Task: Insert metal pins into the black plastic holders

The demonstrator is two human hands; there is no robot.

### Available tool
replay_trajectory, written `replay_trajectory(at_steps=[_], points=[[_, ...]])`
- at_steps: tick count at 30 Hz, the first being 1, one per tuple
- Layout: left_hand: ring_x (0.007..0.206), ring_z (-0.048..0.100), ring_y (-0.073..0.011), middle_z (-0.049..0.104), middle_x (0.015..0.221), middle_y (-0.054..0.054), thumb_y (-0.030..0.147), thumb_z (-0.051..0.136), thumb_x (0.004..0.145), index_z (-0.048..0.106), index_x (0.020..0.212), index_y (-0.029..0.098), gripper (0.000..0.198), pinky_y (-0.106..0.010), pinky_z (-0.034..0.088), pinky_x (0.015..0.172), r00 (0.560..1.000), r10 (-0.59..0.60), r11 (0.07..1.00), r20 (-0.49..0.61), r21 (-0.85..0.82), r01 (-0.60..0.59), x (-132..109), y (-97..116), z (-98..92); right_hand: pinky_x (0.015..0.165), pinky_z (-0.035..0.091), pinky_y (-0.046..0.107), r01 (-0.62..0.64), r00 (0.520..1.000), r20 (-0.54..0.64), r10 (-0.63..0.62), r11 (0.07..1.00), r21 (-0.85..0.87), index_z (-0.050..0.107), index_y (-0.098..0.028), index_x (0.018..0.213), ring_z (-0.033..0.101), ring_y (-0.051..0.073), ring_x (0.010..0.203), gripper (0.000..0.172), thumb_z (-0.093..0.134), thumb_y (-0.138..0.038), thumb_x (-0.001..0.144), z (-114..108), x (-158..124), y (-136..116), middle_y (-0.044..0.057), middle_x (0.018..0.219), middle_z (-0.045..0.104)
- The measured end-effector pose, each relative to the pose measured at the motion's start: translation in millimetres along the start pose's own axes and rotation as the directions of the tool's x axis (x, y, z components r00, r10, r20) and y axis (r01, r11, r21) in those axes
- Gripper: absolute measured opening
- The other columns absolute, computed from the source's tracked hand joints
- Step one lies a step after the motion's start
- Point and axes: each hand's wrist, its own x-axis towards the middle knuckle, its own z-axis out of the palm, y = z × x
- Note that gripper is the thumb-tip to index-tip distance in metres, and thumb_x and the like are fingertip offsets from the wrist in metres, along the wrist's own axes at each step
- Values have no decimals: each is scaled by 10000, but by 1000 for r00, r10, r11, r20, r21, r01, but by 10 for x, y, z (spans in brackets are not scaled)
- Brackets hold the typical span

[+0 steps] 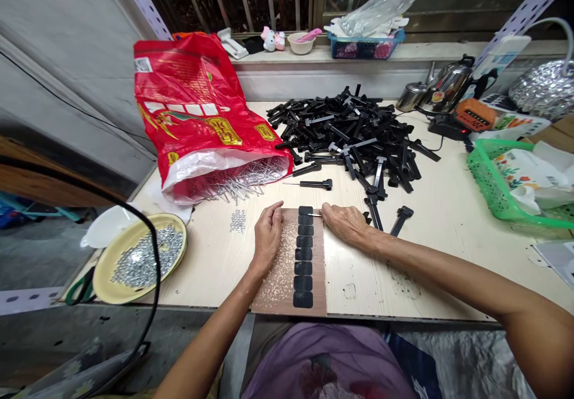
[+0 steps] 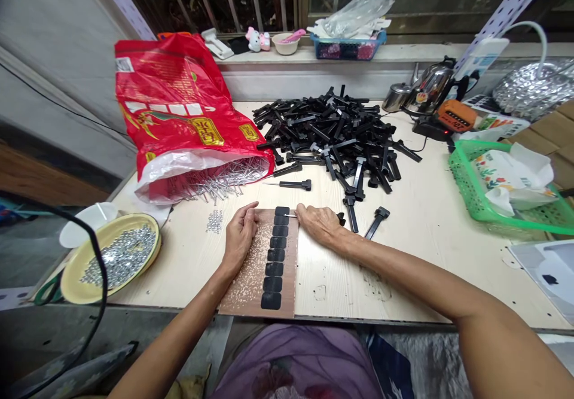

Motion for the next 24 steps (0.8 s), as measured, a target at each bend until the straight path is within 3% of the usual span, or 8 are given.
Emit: replay_trajectory(at_steps=[5, 11, 13, 17, 21, 24], points=[[744, 594, -151, 645, 847, -54, 403, 423, 914, 604, 1155, 179, 376, -288, 481, 707, 1000, -19, 1000, 13, -16, 19, -3, 1, -4, 512, 245, 260, -16, 1000, 3, 16, 1000, 3, 474, -159, 1008, 506, 149, 549, 418, 116, -375, 986, 26, -53, -26, 91, 760, 621], [796, 602, -162, 651, 872, -57, 396, 421, 914, 609, 1146, 186, 364, -299, 481, 740, 1000, -17, 1000, 13, 3, 17, -9, 0, -10, 480, 227, 250, 224, 966, 93, -240, 963, 150, 475, -174, 926, 392, 92, 484, 341, 168, -310, 982, 90, -562, -245, 45, 699, 590], [810, 604, -166, 653, 876, -58, 397, 424, 913, 610, 1144, 187, 363, -302, 481, 748, 1000, -13, 1000, 15, 5, 13, -12, 5, -9, 465, 220, 246, 195, 968, 120, -222, 960, 201, 476, -170, 899, 349, 80, 459, 374, 151, -334, 983, 70, -531, -203, 36, 674, 574], [861, 605, -178, 652, 900, -65, 398, 421, 913, 606, 1152, 185, 369, -313, 479, 770, 1000, -7, 1000, 0, -3, 7, -18, 22, -9, 437, 211, 242, 4, 991, 132, -31, 979, 203, 481, -145, 867, 279, 68, 419, 479, 46, -315, 973, -21, -341, -97, 39, 630, 540], [872, 605, -181, 651, 900, -66, 403, 424, 911, 607, 1151, 179, 376, -317, 478, 784, 1000, -12, 1000, 4, -2, 12, -17, 26, -12, 440, 211, 249, 235, 958, 117, -262, 951, 202, 506, -170, 837, 355, 94, 449, 389, 170, -319, 964, -16, -486, -231, 39, 610, 536], [865, 605, -178, 652, 894, -63, 407, 419, 912, 607, 1151, 185, 376, -312, 477, 780, 1000, -7, 1000, 6, 1, 7, -17, 25, -10, 437, 219, 250, 246, 958, 99, -269, 950, 192, 507, -167, 899, 362, 96, 453, 397, 144, -313, 971, -37, -505, -255, 35, 624, 544]])
